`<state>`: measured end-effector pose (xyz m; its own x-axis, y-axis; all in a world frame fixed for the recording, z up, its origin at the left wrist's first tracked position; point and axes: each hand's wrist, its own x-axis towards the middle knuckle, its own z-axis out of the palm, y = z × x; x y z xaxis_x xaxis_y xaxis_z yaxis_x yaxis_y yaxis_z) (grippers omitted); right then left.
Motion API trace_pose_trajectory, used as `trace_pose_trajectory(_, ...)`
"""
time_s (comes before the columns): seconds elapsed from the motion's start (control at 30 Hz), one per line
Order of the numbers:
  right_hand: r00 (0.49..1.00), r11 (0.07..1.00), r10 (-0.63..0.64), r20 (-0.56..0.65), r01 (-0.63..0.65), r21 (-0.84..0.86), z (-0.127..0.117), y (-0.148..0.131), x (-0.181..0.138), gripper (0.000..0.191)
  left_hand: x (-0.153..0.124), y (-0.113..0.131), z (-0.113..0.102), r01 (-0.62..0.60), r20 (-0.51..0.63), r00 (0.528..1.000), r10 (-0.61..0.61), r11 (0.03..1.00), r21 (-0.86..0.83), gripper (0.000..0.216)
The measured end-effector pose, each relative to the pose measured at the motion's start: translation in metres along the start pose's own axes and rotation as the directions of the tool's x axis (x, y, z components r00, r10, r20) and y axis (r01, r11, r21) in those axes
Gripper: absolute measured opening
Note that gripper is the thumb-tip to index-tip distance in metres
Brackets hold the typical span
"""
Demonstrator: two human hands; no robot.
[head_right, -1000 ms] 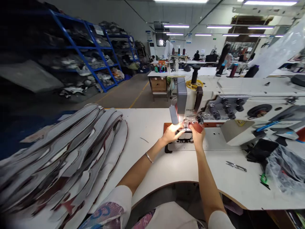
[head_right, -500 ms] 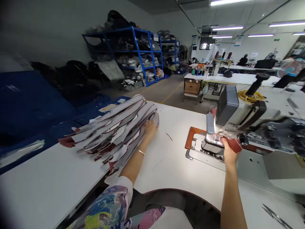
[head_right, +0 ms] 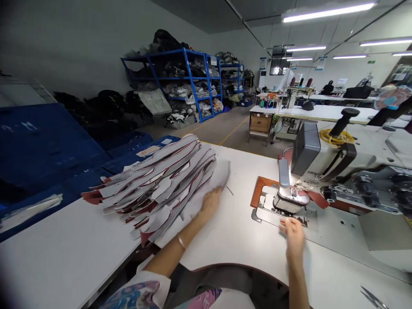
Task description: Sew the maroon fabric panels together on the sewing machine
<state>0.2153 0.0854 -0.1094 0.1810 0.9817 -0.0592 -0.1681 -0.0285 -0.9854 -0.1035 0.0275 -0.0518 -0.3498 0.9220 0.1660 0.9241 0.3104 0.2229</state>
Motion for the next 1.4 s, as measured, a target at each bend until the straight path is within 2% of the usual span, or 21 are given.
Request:
trace_pose_trajectory(0.07, 0.963, 0.987, 0.161, 0.216, -0.156, -0.037, 0.02, 0.007, -0.015, 0.06, -0.044, 0.026, 0.02, -0.119, 0.065, 0.99, 0.122, 0.992, -0.05, 0.033)
trace_pose_trajectory(0.1, 0.94, 0.978, 0.207, 0.269, -0.202, -0.048, 0.031, 0.008, -0.02, 0.065, -0.064, 0.037, 0.029, -0.237, 0.104, 0.962, 0.252, 0.962, -0.135, 0.034)
trace_pose_trajectory(0.13, 0.927, 0.974, 0.226, 0.298, -0.221, -0.05, 0.041, 0.009, -0.022, 0.07, -0.08, 0.045, 0.036, -0.318, 0.139, 0.926, 0.351, 0.923, -0.216, 0.031)
trace_pose_trajectory(0.2, 0.934, 0.979, 0.201, 0.296, -0.201, -0.033, 0.054, 0.009, -0.024, 0.077, -0.097, 0.054, 0.044, -0.343, 0.171, 0.894, 0.414, 0.878, -0.334, 0.031)
trace_pose_trajectory(0.27, 0.935, 0.985, 0.168, 0.312, -0.171, -0.017, 0.059, 0.011, -0.024, 0.079, -0.089, 0.056, 0.043, -0.222, 0.176, 0.94, 0.291, 0.918, -0.329, 0.035)
trace_pose_trajectory(0.33, 0.917, 0.985, 0.168, 0.362, -0.168, -0.031, 0.06, 0.015, -0.025, 0.076, -0.067, 0.054, 0.039, -0.034, 0.182, 0.98, 0.077, 0.974, -0.225, 0.039)
trace_pose_trajectory(0.43, 0.885, 0.981, 0.191, 0.425, -0.158, -0.111, 0.06, 0.021, -0.027, 0.073, -0.032, 0.049, 0.033, 0.165, 0.243, 0.959, -0.145, 0.984, -0.066, 0.064)
trace_pose_trajectory(0.53, 0.861, 0.975, 0.192, 0.471, -0.114, -0.19, 0.061, 0.021, -0.027, 0.079, -0.015, 0.046, 0.025, 0.209, 0.366, 0.915, -0.168, 0.975, -0.074, 0.06)
trace_pose_trajectory(0.63, 0.868, 0.961, 0.165, 0.469, -0.033, -0.276, 0.061, 0.009, -0.027, 0.075, -0.021, 0.051, 0.012, 0.149, 0.406, 0.911, -0.068, 0.974, -0.172, 0.047)
trace_pose_trajectory(0.7, 0.881, 0.951, 0.103, 0.462, 0.05, -0.306, 0.058, -0.008, -0.03, 0.069, -0.036, 0.064, 0.002, 0.055, 0.355, 0.934, 0.036, 0.968, -0.244, 0.051)
trace_pose_trajectory(0.77, 0.853, 0.952, 0.02, 0.522, 0.143, -0.271, 0.051, -0.027, -0.037, 0.064, -0.057, 0.084, -0.007, -0.077, 0.283, 0.944, 0.17, 0.947, -0.313, 0.058)
trace_pose_trajectory(0.87, 0.798, 0.959, 0.052, 0.6, 0.127, -0.253, 0.04, -0.053, -0.05, 0.05, -0.086, 0.117, -0.012, -0.29, 0.175, 0.899, 0.401, 0.845, -0.449, 0.066)
trace_pose_trajectory(0.93, 0.858, 0.973, 0.109, 0.502, 0.011, -0.229, 0.032, -0.063, -0.057, 0.049, -0.098, 0.133, -0.011, -0.396, 0.102, 0.831, 0.546, 0.71, -0.582, 0.062)
trace_pose_trajectory(0.97, 0.903, 0.983, 0.118, 0.412, -0.046, -0.18, 0.029, -0.065, -0.061, 0.05, -0.1, 0.137, -0.009, -0.416, 0.043, 0.82, 0.57, 0.647, -0.639, 0.054)
trace_pose_trajectory(1.0, 0.942, 0.991, 0.115, 0.316, -0.085, -0.107, 0.026, -0.067, -0.065, 0.048, -0.099, 0.14, -0.007, -0.419, -0.038, 0.841, 0.539, 0.607, -0.675, 0.041)
trace_pose_trajectory(1.07, 0.978, 0.992, 0.111, 0.175, -0.119, 0.041, 0.022, -0.068, -0.073, 0.049, -0.092, 0.142, -0.002, -0.408, -0.253, 0.91, 0.329, 0.596, -0.692, 0.023)
trace_pose_trajectory(1.13, 0.976, 0.988, 0.128, 0.174, -0.141, 0.062, 0.021, -0.071, -0.084, 0.056, -0.08, 0.143, 0.003, -0.383, -0.446, 0.892, 0.071, 0.639, -0.667, 0.023)
trace_pose_trajectory(1.17, 0.974, 0.991, 0.118, 0.195, -0.127, 0.035, 0.022, -0.072, -0.091, 0.057, -0.073, 0.144, 0.005, -0.375, -0.488, 0.872, 0.013, 0.658, -0.653, 0.025)
trace_pose_trajectory(1.3, 0.963, 0.992, -0.057, 0.265, 0.084, -0.091, 0.022, -0.072, -0.114, 0.045, -0.048, 0.152, 0.005, -0.359, -0.417, 0.904, 0.089, 0.686, -0.633, 0.016)
trace_pose_trajectory(1.33, 0.951, 0.993, -0.082, 0.299, 0.104, -0.056, 0.019, -0.07, -0.116, 0.041, -0.043, 0.154, 0.003, -0.361, -0.39, 0.913, 0.119, 0.683, -0.636, 0.014)
trace_pose_trajectory(1.4, 0.941, 0.995, -0.043, 0.336, 0.012, 0.095, 0.005, -0.062, -0.115, 0.037, -0.035, 0.157, -0.005, -0.362, -0.343, 0.925, 0.165, 0.655, -0.663, 0.012)
